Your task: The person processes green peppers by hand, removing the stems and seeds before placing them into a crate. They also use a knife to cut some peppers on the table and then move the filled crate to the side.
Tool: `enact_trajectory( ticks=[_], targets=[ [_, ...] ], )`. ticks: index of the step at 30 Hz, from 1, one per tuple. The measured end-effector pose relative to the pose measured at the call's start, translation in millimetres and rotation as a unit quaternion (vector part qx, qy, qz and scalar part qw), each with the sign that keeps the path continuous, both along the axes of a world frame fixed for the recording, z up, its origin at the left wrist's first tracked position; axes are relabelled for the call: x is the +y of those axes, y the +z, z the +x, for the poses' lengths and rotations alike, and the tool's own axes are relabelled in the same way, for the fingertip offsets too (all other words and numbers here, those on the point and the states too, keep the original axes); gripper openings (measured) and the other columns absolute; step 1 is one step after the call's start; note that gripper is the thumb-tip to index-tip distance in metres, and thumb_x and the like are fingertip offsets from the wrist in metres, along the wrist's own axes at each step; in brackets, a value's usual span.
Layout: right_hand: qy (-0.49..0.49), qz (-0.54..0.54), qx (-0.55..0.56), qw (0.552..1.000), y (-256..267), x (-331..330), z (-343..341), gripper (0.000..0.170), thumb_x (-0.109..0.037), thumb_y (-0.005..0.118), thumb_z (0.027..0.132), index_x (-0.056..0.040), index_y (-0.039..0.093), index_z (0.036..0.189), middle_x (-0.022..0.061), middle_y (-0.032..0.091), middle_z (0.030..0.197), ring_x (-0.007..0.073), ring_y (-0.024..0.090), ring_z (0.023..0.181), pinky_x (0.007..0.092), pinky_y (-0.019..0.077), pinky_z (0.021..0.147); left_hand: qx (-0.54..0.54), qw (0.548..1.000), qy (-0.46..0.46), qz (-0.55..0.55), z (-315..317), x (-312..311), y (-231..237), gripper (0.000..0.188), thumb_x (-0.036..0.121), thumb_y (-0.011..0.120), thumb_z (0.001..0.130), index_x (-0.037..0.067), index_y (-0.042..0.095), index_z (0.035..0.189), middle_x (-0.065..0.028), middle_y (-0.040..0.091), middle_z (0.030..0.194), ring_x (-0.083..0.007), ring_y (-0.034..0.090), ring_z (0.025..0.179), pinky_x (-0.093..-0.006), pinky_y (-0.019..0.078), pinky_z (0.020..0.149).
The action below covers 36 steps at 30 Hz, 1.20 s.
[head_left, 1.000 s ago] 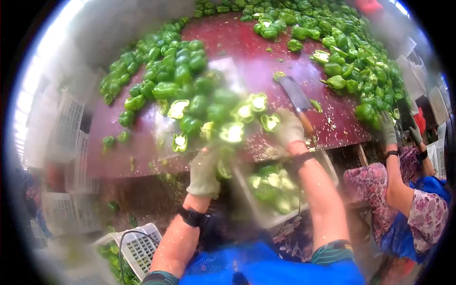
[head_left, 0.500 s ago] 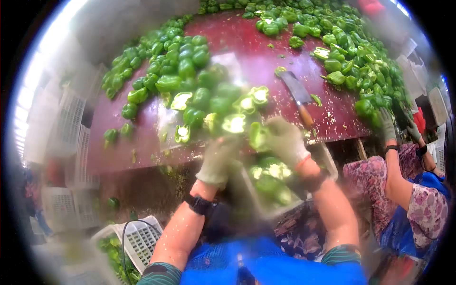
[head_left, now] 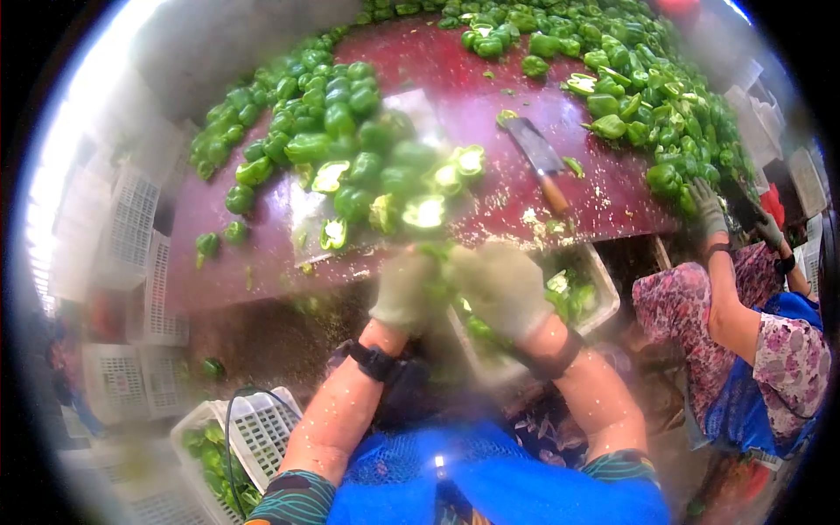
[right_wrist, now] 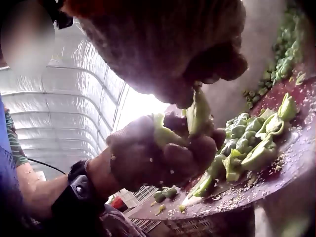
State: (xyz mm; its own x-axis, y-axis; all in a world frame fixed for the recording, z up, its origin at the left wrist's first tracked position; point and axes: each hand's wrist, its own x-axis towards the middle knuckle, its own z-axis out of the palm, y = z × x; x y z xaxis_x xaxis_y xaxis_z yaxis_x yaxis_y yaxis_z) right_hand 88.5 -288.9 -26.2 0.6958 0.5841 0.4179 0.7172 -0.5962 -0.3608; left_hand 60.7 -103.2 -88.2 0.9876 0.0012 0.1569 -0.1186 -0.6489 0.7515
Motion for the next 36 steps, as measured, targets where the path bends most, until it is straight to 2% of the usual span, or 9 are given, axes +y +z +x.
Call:
enact_trajectory(
  ticks=[6, 10, 12, 15, 18, 21, 28, 34, 36],
  targets=[
    [-0.022, -0.137, 0.106, 0.985, -6, 9, 7, 0.01, -0.018, 0.058, 0.089, -0.0137, 0.057, 0.098, 0.0105, 0.065, 0.077, 0.0332, 0.068, 0.07, 0.0443, 0.0532, 0.059, -0.019, 0.995, 0.049, -0.081, 7, -6, -18, 0.025, 0.002, 0.052, 0.09, -0.002, 0.065, 0.111, -0.005, 0.066, 0.088, -0.0116, 0.062, 0.069, -0.0245, 0.0522, 0.058],
    [-0.062, 0.092, 0.243, 0.964, -58, 18, 4, 0.015, -0.015, 0.06, 0.089, -0.0092, 0.058, 0.102, 0.0123, 0.068, 0.08, 0.0359, 0.068, 0.072, 0.044, 0.0543, 0.062, -0.053, 0.991, 0.078, -0.092, 2, -20, 2, 0.022, 0.0, 0.053, 0.091, -0.001, 0.065, 0.11, -0.0047, 0.065, 0.089, -0.0109, 0.061, 0.07, -0.0238, 0.0525, 0.06],
    [-0.066, 0.066, 0.221, 0.971, -38, 19, 3, 0.018, -0.013, 0.062, 0.088, -0.0063, 0.06, 0.105, 0.013, 0.068, 0.08, 0.0334, 0.069, 0.071, 0.0419, 0.0544, 0.062, 0.094, 0.906, 0.184, -0.369, -1, -39, 38, 0.022, 0.0, 0.053, 0.092, 0.0, 0.066, 0.11, -0.0044, 0.065, 0.089, -0.0105, 0.061, 0.071, -0.0238, 0.0522, 0.061],
    [0.046, 0.322, 0.354, 0.877, -44, 17, 11, 0.021, -0.012, 0.064, 0.084, -0.0043, 0.063, 0.104, 0.013, 0.067, 0.079, 0.0246, 0.067, 0.069, 0.0379, 0.0537, 0.062, 0.092, 0.921, 0.184, -0.332, 0, -35, 33, 0.021, 0.001, 0.054, 0.093, 0.0, 0.066, 0.11, -0.0047, 0.066, 0.091, -0.0108, 0.061, 0.073, -0.0241, 0.0535, 0.062],
    [0.012, 0.291, 0.497, 0.817, -29, 11, 6, 0.022, -0.013, 0.066, 0.083, -0.0032, 0.066, 0.102, 0.0105, 0.067, 0.08, 0.0159, 0.062, 0.069, 0.0328, 0.0522, 0.061, 0.063, 0.924, 0.13, -0.354, -4, -39, 45, 0.019, 0.002, 0.054, 0.094, 0.0, 0.065, 0.11, -0.0055, 0.066, 0.094, -0.0106, 0.062, 0.075, -0.0242, 0.0558, 0.061],
    [0.013, 0.258, 0.381, 0.888, -30, 8, 7, 0.018, -0.016, 0.064, 0.085, -0.0025, 0.068, 0.095, 0.0069, 0.067, 0.079, 0.0133, 0.061, 0.067, 0.0298, 0.0504, 0.058, 0.068, 0.906, 0.13, -0.397, 0, -43, 56, 0.019, 0.001, 0.054, 0.095, 0.0, 0.065, 0.111, -0.0059, 0.066, 0.097, -0.0101, 0.062, 0.076, -0.024, 0.056, 0.061],
    [-0.088, 0.345, 0.601, 0.715, -8, 5, 13, 0.015, -0.013, 0.061, 0.085, -0.0006, 0.067, 0.089, 0.0055, 0.062, 0.067, 0.0137, 0.058, 0.059, 0.0291, 0.0482, 0.053, 0.11, 0.915, 0.109, -0.372, 0, -48, 60, 0.022, -0.002, 0.058, 0.093, 0.0, 0.064, 0.114, -0.0063, 0.067, 0.098, -0.0093, 0.062, 0.076, -0.023, 0.0524, 0.066],
    [0.084, 0.197, 0.454, 0.865, -23, 3, 9, 0.009, -0.011, 0.061, 0.084, -0.0037, 0.066, 0.086, 0.0081, 0.06, 0.069, 0.0153, 0.058, 0.065, 0.0317, 0.0508, 0.063, 0.048, 0.94, 0.106, -0.322, 14, -20, 14, 0.019, 0.0, 0.055, 0.091, -0.001, 0.065, 0.108, -0.0064, 0.066, 0.093, -0.0133, 0.063, 0.076, -0.0244, 0.0528, 0.066],
    [0.108, 0.106, 0.394, 0.907, -34, -12, 21, 0.015, -0.013, 0.06, 0.085, -0.0061, 0.068, 0.095, 0.013, 0.065, 0.081, 0.0237, 0.063, 0.078, 0.0359, 0.0518, 0.073, 0.124, 0.89, 0.142, -0.415, 14, -15, 21, 0.02, -0.001, 0.054, 0.089, -0.002, 0.065, 0.107, -0.0073, 0.066, 0.093, -0.0145, 0.063, 0.076, -0.0254, 0.0537, 0.066]
  ],
)
